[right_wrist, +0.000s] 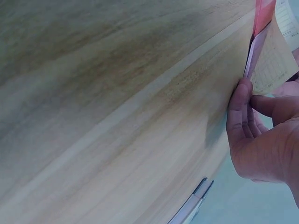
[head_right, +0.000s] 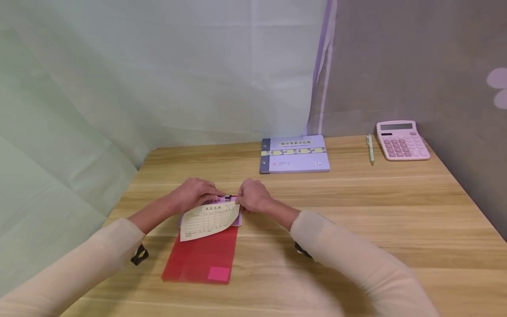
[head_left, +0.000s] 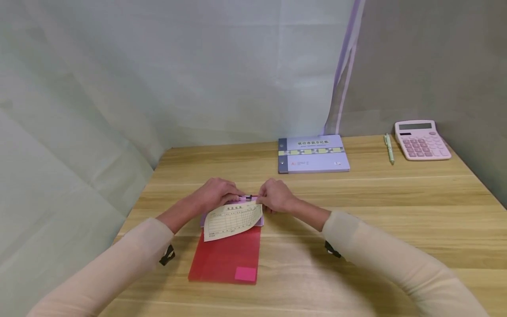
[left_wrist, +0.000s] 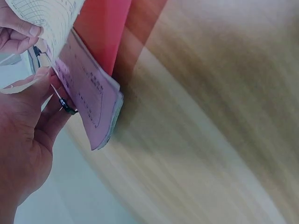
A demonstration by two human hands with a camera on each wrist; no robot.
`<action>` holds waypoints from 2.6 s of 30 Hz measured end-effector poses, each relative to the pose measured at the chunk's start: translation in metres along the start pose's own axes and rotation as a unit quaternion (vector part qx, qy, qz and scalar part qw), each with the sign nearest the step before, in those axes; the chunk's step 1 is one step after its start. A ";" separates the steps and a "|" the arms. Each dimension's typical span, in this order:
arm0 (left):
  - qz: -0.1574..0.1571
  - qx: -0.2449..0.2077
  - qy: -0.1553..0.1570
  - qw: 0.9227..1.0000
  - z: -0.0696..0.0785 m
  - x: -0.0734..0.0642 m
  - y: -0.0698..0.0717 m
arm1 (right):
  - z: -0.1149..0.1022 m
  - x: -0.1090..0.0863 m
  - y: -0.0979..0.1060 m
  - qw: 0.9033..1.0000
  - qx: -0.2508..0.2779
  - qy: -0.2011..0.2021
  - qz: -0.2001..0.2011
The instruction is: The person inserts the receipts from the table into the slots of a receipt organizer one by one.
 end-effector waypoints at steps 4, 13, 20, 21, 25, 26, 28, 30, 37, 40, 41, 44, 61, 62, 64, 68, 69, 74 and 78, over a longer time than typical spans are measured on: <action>-0.020 -0.011 0.004 1.000 -0.002 0.003 0.001 | -0.001 0.000 0.000 1.000 -0.009 -0.001 0.004; -0.055 -0.044 -0.018 0.997 -0.003 0.010 0.007 | -0.005 -0.002 0.002 0.999 -0.026 0.015 0.015; -0.058 -0.042 -0.018 0.997 -0.001 0.010 0.008 | -0.003 -0.002 0.001 1.000 -0.015 0.009 0.015; -0.056 -0.040 -0.017 0.997 -0.001 0.009 0.008 | -0.003 -0.002 0.001 1.000 -0.014 0.007 0.015; -0.041 -0.025 -0.027 0.998 0.003 0.007 0.009 | -0.003 -0.001 0.001 1.000 -0.019 0.003 0.021; -0.036 -0.022 -0.030 0.999 0.003 0.007 0.009 | -0.003 -0.001 0.001 0.999 -0.024 0.003 0.025; -0.029 -0.018 -0.036 0.999 0.005 0.006 0.009 | -0.004 -0.001 0.002 0.999 -0.033 0.003 0.032; -0.021 -0.010 -0.038 0.999 0.006 0.005 0.008 | -0.005 -0.001 0.003 0.998 -0.043 0.002 0.039; 0.002 0.025 -0.041 0.999 0.008 0.002 0.004 | -0.005 -0.001 0.002 0.997 -0.060 -0.002 0.048; 0.005 0.035 -0.033 0.999 0.008 0.000 0.002 | -0.005 -0.002 0.003 0.997 -0.064 -0.002 0.053; 0.006 0.037 -0.030 0.999 0.008 0.000 0.001 | -0.006 -0.002 0.003 0.996 -0.064 -0.002 0.055; 0.013 0.038 -0.024 0.999 0.009 -0.002 -0.001 | -0.007 -0.002 0.004 0.996 -0.071 0.002 0.061; 0.032 0.026 0.010 0.999 0.007 -0.008 -0.007 | -0.001 -0.001 0.003 0.998 -0.039 -0.006 0.053; 0.035 0.025 0.011 0.999 0.007 -0.008 -0.007 | 0.001 -0.001 0.003 0.998 -0.030 -0.009 0.049; 0.040 0.025 0.013 0.999 0.006 -0.008 -0.008 | 0.004 -0.001 0.003 0.999 -0.006 -0.018 0.039; 0.047 0.032 0.025 0.998 0.006 -0.010 -0.010 | 0.006 -0.002 0.003 0.999 0.010 -0.021 0.039; 0.047 0.041 0.028 0.998 0.007 -0.011 -0.011 | 0.006 -0.002 0.003 0.999 0.010 -0.021 0.041; 0.035 0.144 0.020 0.989 0.017 -0.016 -0.021 | 0.006 -0.002 0.002 0.998 -0.003 -0.024 0.061; 0.049 0.196 -0.002 0.979 0.023 -0.018 -0.027 | 0.007 -0.001 0.001 0.996 -0.011 -0.034 0.076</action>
Point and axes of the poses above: each hand's wrist, its own x-axis towards the middle knuckle, its own y-axis out of the back of the hand, z = x × y, the point moved 9 cm from there along x, towards the middle knuckle, and after that the axes turned 9 degrees about -z, right-handed, at the moved point
